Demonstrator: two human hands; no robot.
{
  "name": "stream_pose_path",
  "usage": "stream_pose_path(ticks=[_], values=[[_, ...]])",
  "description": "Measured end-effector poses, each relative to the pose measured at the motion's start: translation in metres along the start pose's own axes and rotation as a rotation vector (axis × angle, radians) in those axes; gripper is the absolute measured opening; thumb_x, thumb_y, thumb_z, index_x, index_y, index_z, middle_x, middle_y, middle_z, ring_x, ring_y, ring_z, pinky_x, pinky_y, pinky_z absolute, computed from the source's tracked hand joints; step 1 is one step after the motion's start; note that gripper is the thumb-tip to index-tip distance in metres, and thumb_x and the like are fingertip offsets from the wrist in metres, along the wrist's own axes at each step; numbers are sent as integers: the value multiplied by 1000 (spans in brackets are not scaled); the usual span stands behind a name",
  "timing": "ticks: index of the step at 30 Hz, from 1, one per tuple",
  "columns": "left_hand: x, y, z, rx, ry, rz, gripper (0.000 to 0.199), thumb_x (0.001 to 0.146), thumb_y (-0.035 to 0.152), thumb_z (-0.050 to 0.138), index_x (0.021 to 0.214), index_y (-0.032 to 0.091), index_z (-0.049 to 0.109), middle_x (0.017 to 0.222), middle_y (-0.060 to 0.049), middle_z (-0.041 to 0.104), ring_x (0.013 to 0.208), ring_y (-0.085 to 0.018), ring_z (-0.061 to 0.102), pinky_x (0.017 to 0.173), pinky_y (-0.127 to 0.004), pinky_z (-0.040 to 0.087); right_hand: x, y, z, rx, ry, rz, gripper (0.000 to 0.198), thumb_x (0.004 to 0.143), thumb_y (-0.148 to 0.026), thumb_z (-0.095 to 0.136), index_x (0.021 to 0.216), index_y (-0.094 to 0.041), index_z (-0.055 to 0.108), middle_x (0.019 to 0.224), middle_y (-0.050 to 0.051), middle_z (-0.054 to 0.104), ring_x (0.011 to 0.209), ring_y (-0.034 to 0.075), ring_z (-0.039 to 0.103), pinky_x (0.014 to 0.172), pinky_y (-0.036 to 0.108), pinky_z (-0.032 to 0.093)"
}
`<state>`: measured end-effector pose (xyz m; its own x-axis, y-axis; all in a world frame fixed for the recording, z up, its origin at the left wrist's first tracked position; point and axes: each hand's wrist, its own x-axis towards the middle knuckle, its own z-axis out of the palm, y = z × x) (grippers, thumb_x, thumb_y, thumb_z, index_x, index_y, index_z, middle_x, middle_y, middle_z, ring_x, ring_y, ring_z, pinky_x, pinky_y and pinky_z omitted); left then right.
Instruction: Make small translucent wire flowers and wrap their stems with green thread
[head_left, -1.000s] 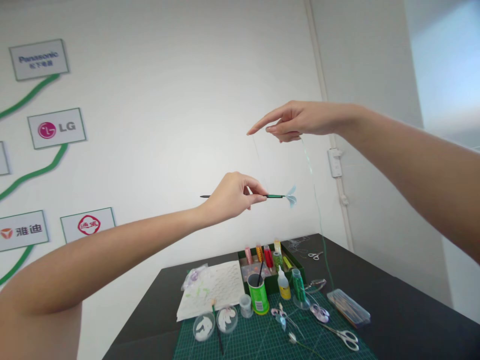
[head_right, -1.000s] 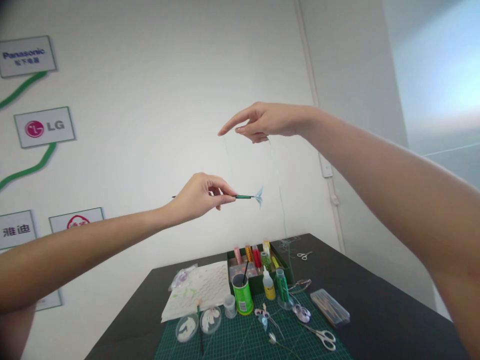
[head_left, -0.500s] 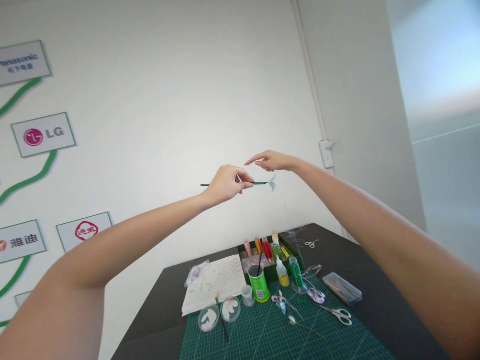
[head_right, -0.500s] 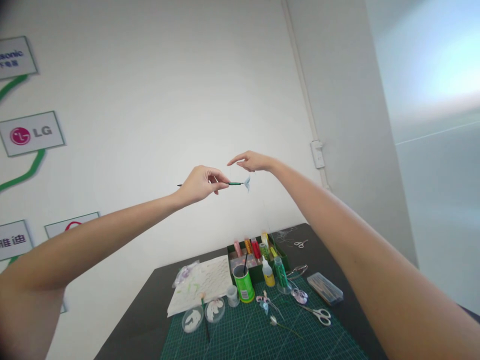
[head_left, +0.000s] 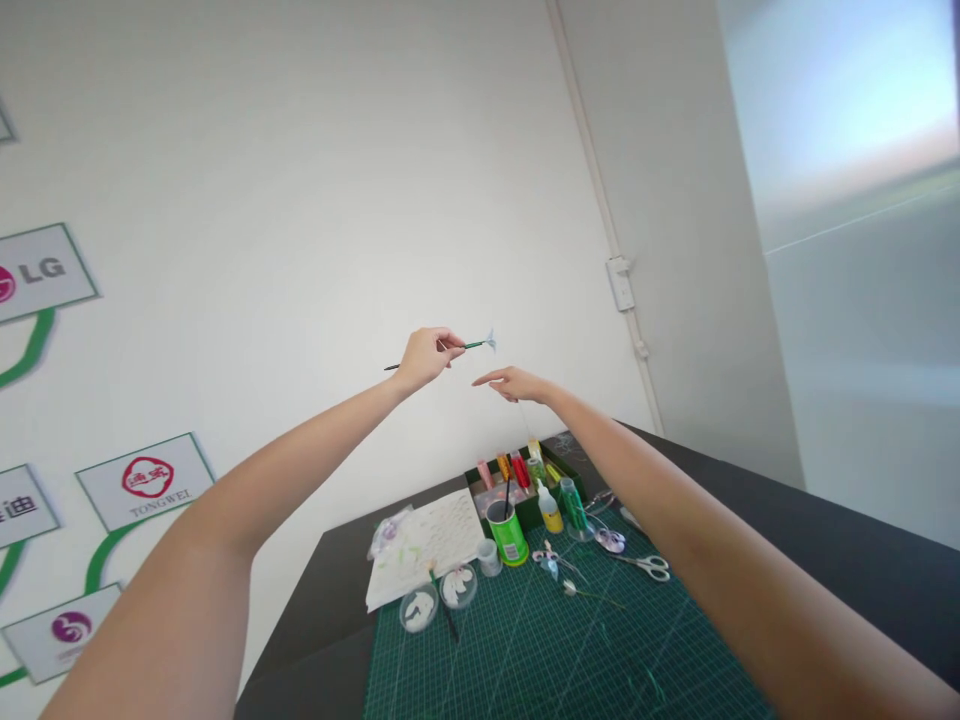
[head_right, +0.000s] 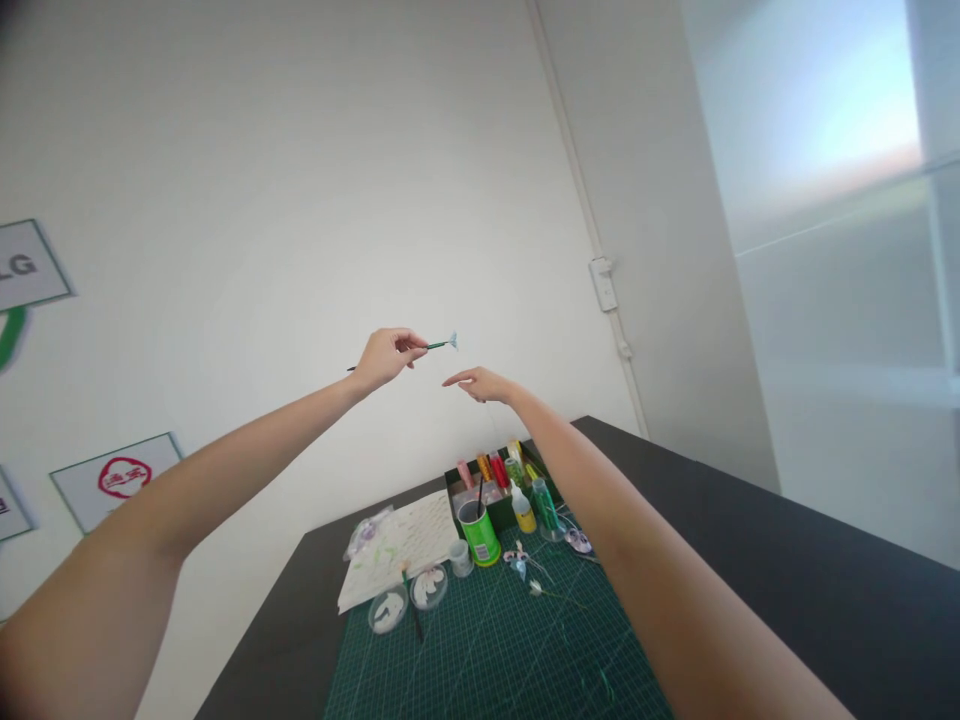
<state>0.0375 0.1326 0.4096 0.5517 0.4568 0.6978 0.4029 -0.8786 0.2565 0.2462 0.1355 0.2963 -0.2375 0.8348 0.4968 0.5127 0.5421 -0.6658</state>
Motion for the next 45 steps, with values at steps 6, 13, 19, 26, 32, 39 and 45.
stream_pose_path(ticks=[6,13,19,26,32,39,45], values=[[4,-30,21,-19,27,-44,4,77,14,71,79,13,74,67,-2,70,51,-11,61,58,-24,50,-23,23,27,95,-30,51,48,88,-18,50,132,-12,67,49,-8,36,48,9,32,50,22,30],[-24,-52,49,-50,-2,-121,3,77,15,72,78,14,75,67,-2,70,50,-11,61,59,-24,50,-56,50,54,207,-185,22,50,91,-32,53,132,-5,64,46,-11,30,45,9,28,48,22,24],[-62,-66,75,-116,-41,-182,3,79,13,72,79,13,75,67,-2,71,51,-10,62,56,-22,50,-94,55,82,344,-307,22,54,93,-44,56,132,-7,62,46,-12,30,43,7,25,46,22,22],[-105,-75,93,-143,-17,-284,5,80,13,72,83,13,76,68,-2,71,50,-10,61,55,-22,49,-142,44,99,376,-356,-22,50,98,-46,54,130,-9,62,45,-12,35,40,7,29,46,22,25],[-145,-71,96,-132,-11,-299,7,80,15,72,85,14,77,70,-4,73,53,-11,61,60,-24,50,-178,21,95,344,-377,-20,50,98,-48,54,129,-11,64,44,-11,35,40,8,30,47,22,27],[-197,-47,107,-98,0,-288,7,79,14,73,83,15,78,74,-5,75,60,-14,63,68,-28,50,-220,-30,89,232,-559,20,50,98,-50,53,127,-12,66,46,-9,37,41,8,31,42,22,23],[-241,-14,111,-97,-30,-263,11,79,11,71,83,17,79,77,-4,76,67,-15,64,70,-28,49,-246,-66,83,247,-724,-10,45,100,-45,51,125,-11,68,48,-9,38,40,7,32,41,21,24]])
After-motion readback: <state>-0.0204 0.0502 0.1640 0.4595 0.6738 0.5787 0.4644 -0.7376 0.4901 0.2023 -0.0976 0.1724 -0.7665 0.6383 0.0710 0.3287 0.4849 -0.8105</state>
